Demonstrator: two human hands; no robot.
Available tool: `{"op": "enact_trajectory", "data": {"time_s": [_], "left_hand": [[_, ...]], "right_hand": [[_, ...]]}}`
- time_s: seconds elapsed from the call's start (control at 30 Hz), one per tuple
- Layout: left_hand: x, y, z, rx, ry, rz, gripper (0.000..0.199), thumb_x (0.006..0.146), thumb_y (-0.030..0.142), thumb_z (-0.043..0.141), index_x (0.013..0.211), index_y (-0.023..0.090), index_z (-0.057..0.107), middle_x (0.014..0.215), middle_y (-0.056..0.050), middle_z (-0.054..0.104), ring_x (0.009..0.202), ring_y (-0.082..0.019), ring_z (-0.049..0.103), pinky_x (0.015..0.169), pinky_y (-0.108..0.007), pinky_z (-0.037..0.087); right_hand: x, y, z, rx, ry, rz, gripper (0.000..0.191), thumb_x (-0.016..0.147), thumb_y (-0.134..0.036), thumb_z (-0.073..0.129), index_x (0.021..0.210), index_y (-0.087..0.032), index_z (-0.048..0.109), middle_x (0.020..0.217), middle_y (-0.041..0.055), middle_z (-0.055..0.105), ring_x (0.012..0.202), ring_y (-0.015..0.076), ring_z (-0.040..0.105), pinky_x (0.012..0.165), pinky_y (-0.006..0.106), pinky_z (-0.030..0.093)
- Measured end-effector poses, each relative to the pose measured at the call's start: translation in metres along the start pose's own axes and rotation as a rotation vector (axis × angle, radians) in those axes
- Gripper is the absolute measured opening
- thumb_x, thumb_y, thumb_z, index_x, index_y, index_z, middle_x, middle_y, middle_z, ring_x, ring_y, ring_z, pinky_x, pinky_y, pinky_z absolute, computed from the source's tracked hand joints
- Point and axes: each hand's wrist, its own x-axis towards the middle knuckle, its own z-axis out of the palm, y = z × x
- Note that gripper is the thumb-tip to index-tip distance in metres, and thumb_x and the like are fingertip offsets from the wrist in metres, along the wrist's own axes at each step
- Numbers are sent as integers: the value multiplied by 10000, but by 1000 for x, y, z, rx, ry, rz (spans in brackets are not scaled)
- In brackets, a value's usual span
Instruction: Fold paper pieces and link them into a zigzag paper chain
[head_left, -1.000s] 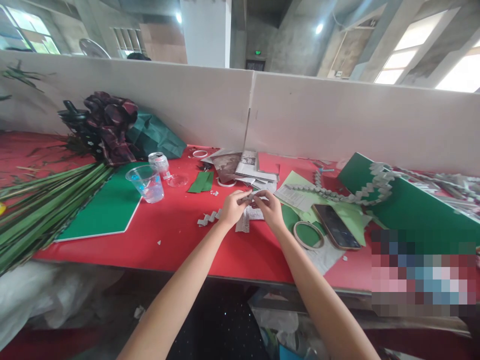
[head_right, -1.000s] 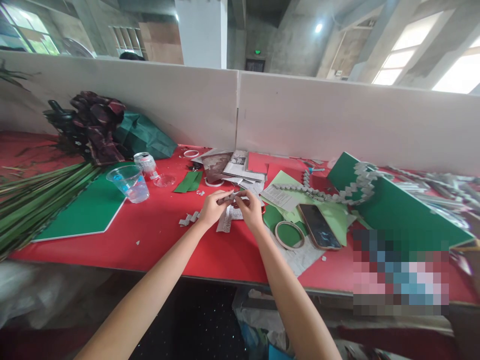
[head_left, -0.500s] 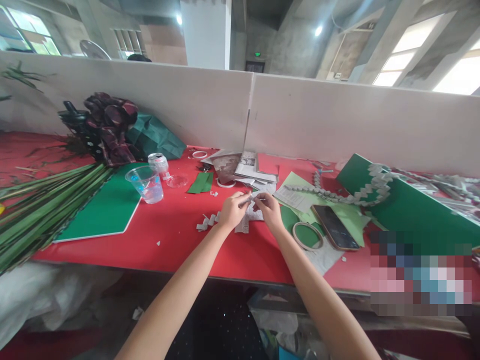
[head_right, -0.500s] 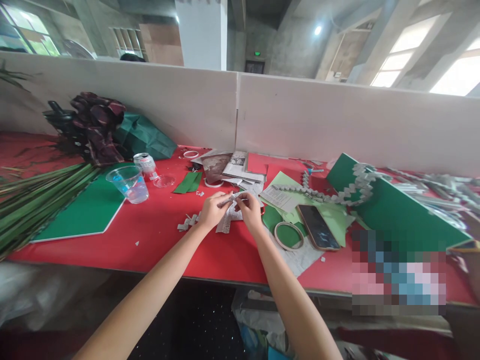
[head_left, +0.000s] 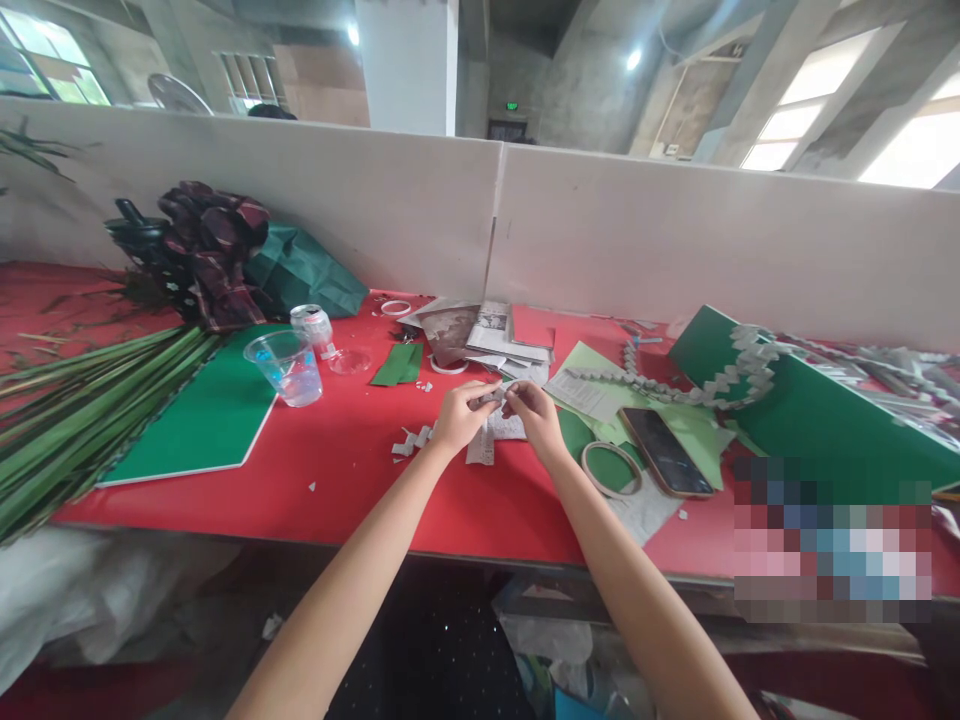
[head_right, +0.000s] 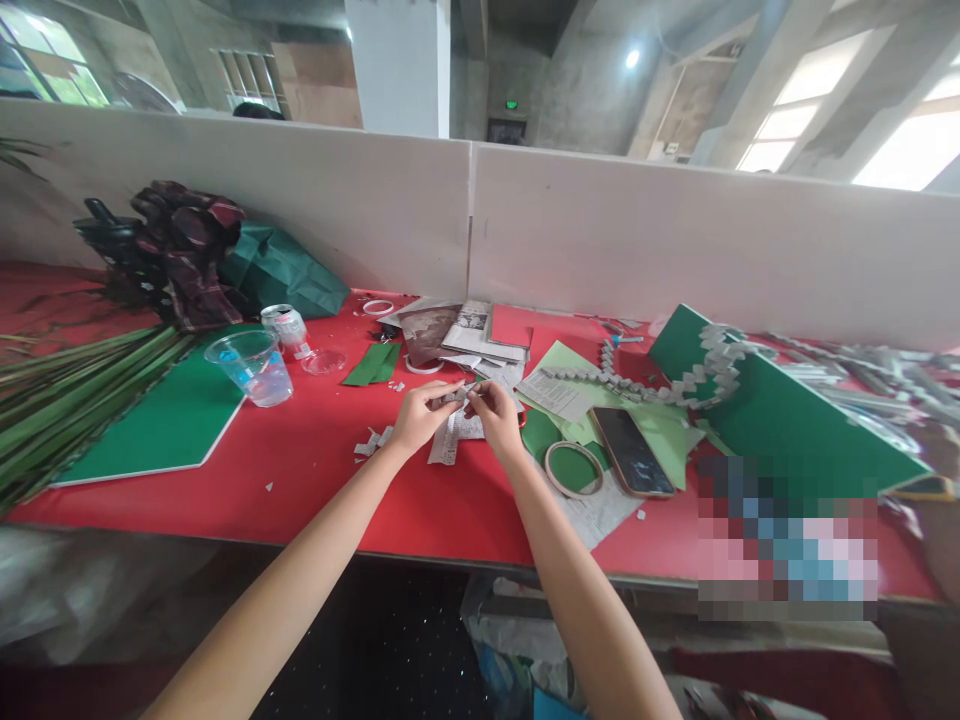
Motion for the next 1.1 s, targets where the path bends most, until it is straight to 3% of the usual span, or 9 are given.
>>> {"op": "enact_trajectory", "data": {"time_s": [0.1,0.27,0.37,0.43,0.53,0.67,0.83,0.93,1.1], "left_hand": [[1,2,0,-99,1,-84,322,733,193,695,1052,154,718,993,-94,711,801,-183,633,705,-278,508],[2,1,4,-203,29,-173,459,731,234,701,1179,149,644,924,-74,711,764,-160,628,673,-245,485],[2,1,2,-93,56,-164,285,744,318,696,953,126,711,803,-55,694,714,-157,595,638,-242,449],[2,0,-1,-73,17,-166,269,753,383,680,803,120,710,711,-38,662,666,-150,562,607,-244,422],[5,0,-10,-173,-75,-221,330,751,444,663,806,121,706,696,-30,644,647,-145,541,590,-247,403],[8,1,-21,-183,-168,-308,315,709,440,689,738,126,695,653,-20,618,630,-132,517,586,-242,370],[9,-3,-32,-142,-246,-489,293,686,422,682,757,139,705,639,-8,605,577,-104,467,498,-232,260],[8,-7,-36,-159,-283,-554,306,668,411,684,796,135,719,639,-11,605,542,-92,434,475,-237,215],[8,-11,-40,-162,-331,-535,307,665,383,681,823,125,732,649,-23,610,548,-91,422,485,-239,226]], "right_hand": [[-1,-5,1,49,-15,4,307,740,-478,659,794,-208,523,648,-21,554,585,131,562,610,289,506],[0,-8,2,112,13,10,289,743,-458,670,801,-201,551,677,-14,558,613,128,560,638,289,518],[0,-7,2,101,35,8,282,750,-451,668,797,-197,554,698,-8,570,640,132,575,655,291,526],[1,-6,2,73,36,-16,258,765,-431,661,813,-198,564,742,0,594,667,138,596,654,288,528],[0,-6,-1,-54,12,-101,226,804,-380,630,958,-215,610,919,38,656,747,156,630,669,295,528],[-2,-8,-7,-299,-100,-227,323,869,-301,545,1179,-255,622,1197,71,633,983,199,627,841,345,515],[-4,-9,-11,-356,-299,-194,370,873,-281,539,1232,-237,622,1253,69,624,1186,251,559,997,393,454],[-4,-7,-13,-337,-328,-150,372,862,-308,566,1218,-222,634,1231,75,635,1152,261,584,975,396,479],[-5,-7,-13,-398,-332,-184,345,846,-289,592,1177,-221,662,1185,77,651,1105,260,601,941,394,500]]}}
